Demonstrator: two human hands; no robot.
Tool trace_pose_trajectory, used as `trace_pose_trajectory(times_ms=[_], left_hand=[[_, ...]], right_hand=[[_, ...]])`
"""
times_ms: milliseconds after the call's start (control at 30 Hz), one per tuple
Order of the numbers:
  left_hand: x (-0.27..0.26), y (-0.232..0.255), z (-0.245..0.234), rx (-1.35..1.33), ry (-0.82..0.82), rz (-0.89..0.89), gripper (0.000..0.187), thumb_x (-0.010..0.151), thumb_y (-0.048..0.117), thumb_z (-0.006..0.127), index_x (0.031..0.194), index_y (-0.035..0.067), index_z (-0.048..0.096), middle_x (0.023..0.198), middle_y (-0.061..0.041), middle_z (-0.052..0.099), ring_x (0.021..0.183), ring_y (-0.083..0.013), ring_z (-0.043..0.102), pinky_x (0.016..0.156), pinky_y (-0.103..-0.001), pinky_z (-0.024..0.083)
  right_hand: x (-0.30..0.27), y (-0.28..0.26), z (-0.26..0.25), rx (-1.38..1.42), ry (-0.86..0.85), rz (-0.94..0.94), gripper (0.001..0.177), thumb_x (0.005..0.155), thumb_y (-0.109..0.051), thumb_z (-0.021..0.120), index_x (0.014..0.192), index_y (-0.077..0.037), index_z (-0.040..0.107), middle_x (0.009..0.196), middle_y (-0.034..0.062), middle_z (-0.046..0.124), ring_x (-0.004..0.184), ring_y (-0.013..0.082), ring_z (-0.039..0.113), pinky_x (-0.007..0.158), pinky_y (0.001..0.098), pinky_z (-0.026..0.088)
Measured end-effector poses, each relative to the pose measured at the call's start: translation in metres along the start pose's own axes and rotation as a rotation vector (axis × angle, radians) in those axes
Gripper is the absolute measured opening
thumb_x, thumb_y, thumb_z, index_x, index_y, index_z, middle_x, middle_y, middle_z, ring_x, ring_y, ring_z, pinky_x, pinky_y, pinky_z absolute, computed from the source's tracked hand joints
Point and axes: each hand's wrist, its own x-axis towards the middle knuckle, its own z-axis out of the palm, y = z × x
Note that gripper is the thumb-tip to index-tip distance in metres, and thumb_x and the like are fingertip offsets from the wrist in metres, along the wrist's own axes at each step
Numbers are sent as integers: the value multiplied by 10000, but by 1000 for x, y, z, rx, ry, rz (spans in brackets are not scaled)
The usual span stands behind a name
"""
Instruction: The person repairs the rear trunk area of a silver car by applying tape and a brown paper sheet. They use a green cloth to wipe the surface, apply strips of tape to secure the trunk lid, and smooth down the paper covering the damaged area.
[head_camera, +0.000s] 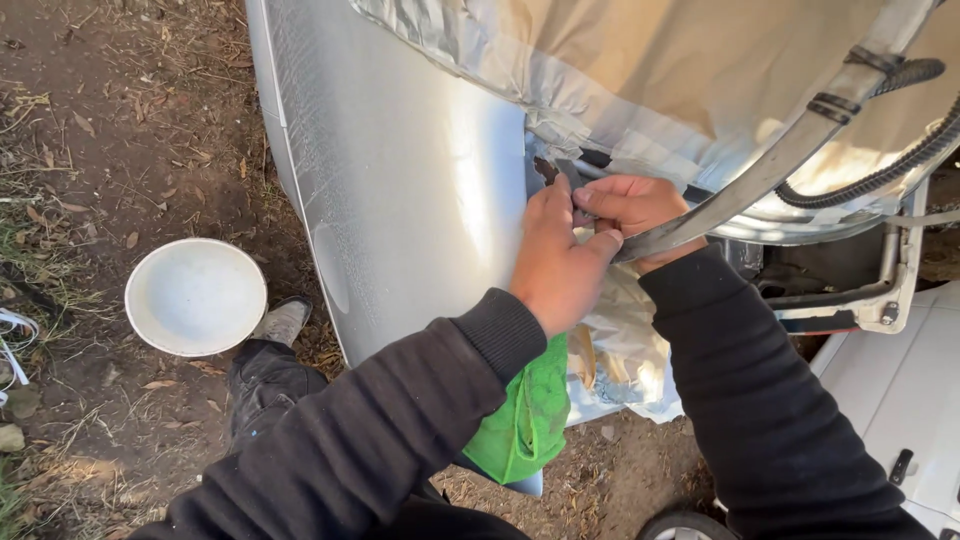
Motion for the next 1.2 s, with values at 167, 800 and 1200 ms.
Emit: trace_pose_trajectory(times_ms=[167, 800, 1200], left_hand=[[-4, 13, -3, 20, -18, -33, 840, 878, 159, 678, 1531, -150, 248, 1497, -278, 384, 1262, -323, 550, 1027, -364, 492], [1, 11, -4, 25, 68, 111, 638, 893, 54, 675, 1461, -103, 431, 1521, -311, 437, 1403, -410, 482, 1143, -411, 417], [5, 15, -2, -75, 43, -66, 347, 795, 20, 699, 1095, -18, 528, 1133, -197, 625, 1004, -296, 627, 909, -386, 522]], right_hand=[[-7, -15, 14, -117, 36, 31, 146, 934, -104, 697, 1005, 20, 727, 804, 22, 702, 595, 74, 550, 528, 223, 422], [-1, -22, 19, -276, -34, -20, 149, 941, -78, 654, 994, 26, 746, 829, 25, 715, 656, 60, 615, 582, 210, 494], [5, -18, 21, -238, 20, -25, 129, 939, -61, 672, 1007, 23, 742, 838, 10, 710, 651, 51, 575, 560, 207, 445]])
